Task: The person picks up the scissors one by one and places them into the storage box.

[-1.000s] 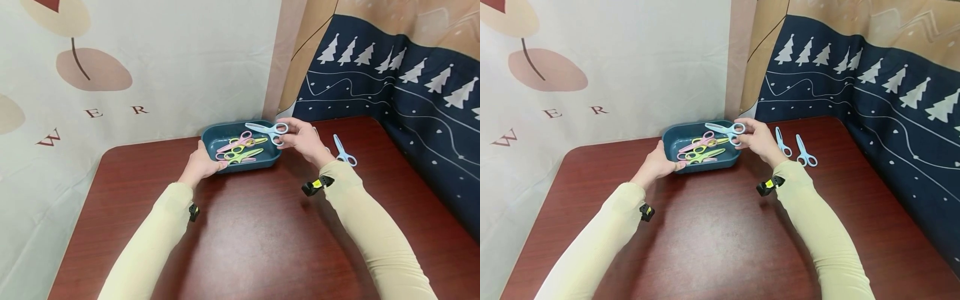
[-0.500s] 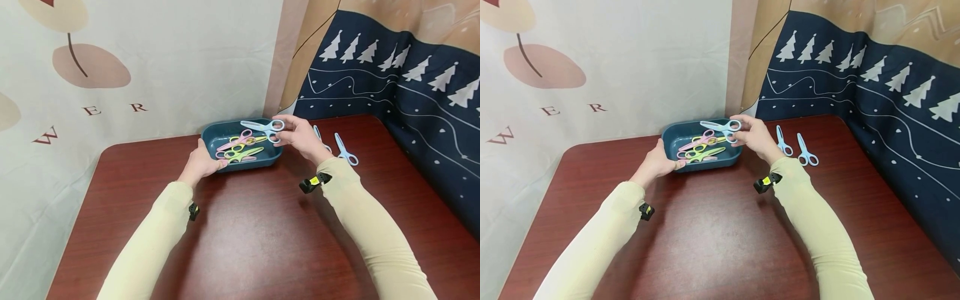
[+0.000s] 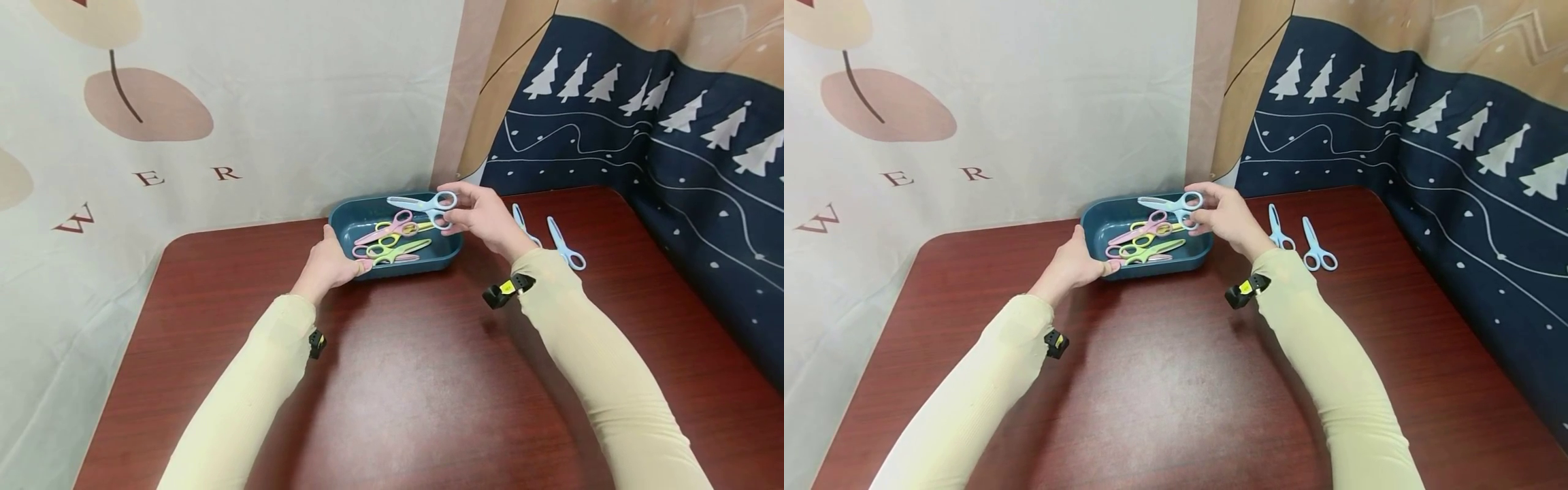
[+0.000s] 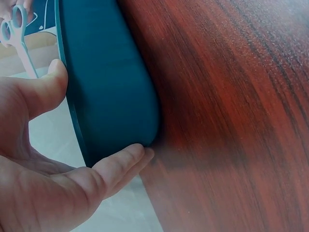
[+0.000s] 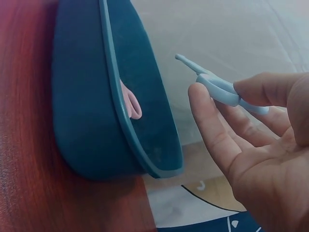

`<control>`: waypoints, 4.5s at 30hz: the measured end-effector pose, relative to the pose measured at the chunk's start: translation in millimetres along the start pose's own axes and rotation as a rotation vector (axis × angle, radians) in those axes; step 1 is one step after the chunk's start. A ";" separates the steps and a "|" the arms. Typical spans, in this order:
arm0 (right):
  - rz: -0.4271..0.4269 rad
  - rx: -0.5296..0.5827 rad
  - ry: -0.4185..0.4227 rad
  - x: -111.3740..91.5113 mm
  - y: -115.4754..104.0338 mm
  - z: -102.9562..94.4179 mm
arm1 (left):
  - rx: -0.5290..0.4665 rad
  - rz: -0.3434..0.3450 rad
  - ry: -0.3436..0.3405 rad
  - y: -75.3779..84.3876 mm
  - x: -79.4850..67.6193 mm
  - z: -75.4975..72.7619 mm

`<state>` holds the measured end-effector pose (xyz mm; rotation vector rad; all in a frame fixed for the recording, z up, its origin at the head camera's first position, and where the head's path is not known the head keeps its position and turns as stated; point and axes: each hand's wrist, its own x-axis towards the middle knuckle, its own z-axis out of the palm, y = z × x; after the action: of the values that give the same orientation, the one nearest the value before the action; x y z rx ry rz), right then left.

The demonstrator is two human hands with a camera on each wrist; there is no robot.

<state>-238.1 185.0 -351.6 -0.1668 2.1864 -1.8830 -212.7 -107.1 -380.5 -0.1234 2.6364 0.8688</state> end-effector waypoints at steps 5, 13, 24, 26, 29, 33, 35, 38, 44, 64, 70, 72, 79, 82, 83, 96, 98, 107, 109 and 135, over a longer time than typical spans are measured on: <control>0.018 -0.008 -0.018 4.7 -1.9 1.1 | 0.013 -0.005 -0.001 1.2 -0.3 -0.2; 0.041 -0.062 -0.044 11.6 -1.8 2.5 | 0.008 -0.009 0.004 2.3 -0.8 -0.7; 0.045 -0.108 -0.073 23.3 -2.4 8.2 | 0.000 -0.017 -0.015 3.6 -1.8 -2.5; 0.043 -0.103 -0.078 26.1 -2.1 9.5 | -0.001 -0.016 -0.018 3.6 -2.0 -2.4; 0.044 -0.104 -0.087 30.3 -1.8 11.2 | 0.000 -0.012 -0.021 3.4 -2.0 -2.1; 0.050 -0.107 -0.103 34.7 -1.9 14.3 | 0.003 -0.009 -0.018 3.0 -1.5 -2.3; 0.058 -0.107 -0.108 36.6 -1.5 15.9 | 0.008 -0.009 -0.017 3.1 -1.2 -2.3; 0.073 -0.107 -0.111 38.1 -1.2 18.6 | 0.016 -0.008 -0.015 3.3 -0.4 -2.2; 0.108 -0.109 -0.127 41.2 0.6 21.9 | 0.022 -0.014 -0.017 4.0 0.5 -1.9; 0.148 -0.132 -0.184 47.4 9.4 25.3 | 0.011 -0.012 -0.023 6.2 -2.4 -3.2; 0.189 -0.161 -0.209 48.0 11.7 25.3 | 0.016 -0.013 -0.024 5.7 -2.1 -3.2; 0.203 -0.169 -0.213 47.9 11.8 25.5 | 0.018 -0.016 -0.026 5.8 -1.8 -3.2; 0.225 -0.231 -0.231 47.2 9.8 24.4 | 0.023 -0.027 -0.034 7.0 -0.8 -3.8; 0.230 -0.262 -0.237 47.0 7.9 24.3 | 0.021 -0.030 -0.035 6.9 -0.7 -4.1; 0.231 -0.272 -0.236 46.8 7.1 24.4 | 0.023 -0.030 -0.036 6.8 -0.7 -4.1; 0.243 -0.337 -0.248 43.1 1.2 26.5 | 0.045 -0.027 -0.027 5.6 -0.2 -1.4; 0.241 -0.332 -0.248 42.6 0.9 26.7 | 0.041 -0.026 -0.027 5.5 -0.7 -1.7; 0.164 -0.366 -0.257 39.0 2.6 21.6 | 0.039 -0.029 -0.037 7.1 -0.9 -4.0; 0.141 -0.371 -0.245 37.2 3.8 19.7 | 0.042 -0.027 -0.037 7.3 -0.6 -4.1; -0.063 -0.221 -0.011 5.4 25.6 1.4 | 0.024 -0.024 -0.022 5.9 -2.3 -2.7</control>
<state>-241.0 186.4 -377.6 -0.2887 2.4044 -1.6621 -212.5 -104.1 -374.3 -0.1385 2.6187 0.8258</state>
